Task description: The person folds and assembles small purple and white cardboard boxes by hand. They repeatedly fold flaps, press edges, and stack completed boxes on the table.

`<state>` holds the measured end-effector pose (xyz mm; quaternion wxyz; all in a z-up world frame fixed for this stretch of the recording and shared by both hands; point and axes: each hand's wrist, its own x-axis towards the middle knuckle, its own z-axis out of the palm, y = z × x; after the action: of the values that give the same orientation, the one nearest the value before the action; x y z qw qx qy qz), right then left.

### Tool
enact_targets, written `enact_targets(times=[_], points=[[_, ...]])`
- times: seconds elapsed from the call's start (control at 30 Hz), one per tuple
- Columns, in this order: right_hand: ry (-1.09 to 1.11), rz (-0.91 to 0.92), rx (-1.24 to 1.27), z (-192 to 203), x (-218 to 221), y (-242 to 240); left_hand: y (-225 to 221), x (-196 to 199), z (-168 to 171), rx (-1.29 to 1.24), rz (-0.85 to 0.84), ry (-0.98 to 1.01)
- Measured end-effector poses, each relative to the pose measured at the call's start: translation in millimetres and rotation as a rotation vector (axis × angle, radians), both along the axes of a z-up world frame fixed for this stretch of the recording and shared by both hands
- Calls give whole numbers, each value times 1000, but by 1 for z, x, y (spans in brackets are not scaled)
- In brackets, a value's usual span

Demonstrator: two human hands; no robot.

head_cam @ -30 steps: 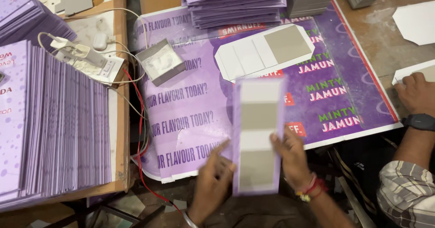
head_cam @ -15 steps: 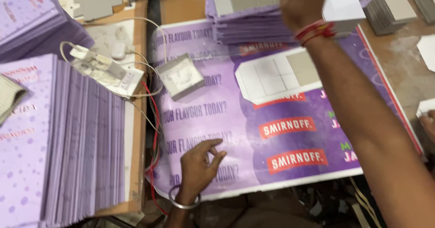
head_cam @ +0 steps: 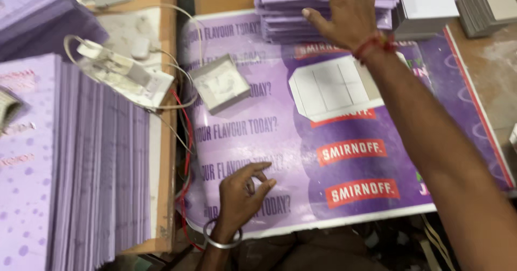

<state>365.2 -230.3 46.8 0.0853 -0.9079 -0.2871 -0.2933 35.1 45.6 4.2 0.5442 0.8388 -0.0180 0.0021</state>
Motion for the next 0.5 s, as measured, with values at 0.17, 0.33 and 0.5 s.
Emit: enact_targets(times=[0.17,0.33,0.5], points=[[372,-87,-114,-44,-157,-18,0,-2,-12,-20,57,8],[528,21,-40,-56,-332,-19,-4,-7,-18,-60,387,-160],[381,-1,89,-64,-426,-12,-33,-26,-1,-73,266,-124]])
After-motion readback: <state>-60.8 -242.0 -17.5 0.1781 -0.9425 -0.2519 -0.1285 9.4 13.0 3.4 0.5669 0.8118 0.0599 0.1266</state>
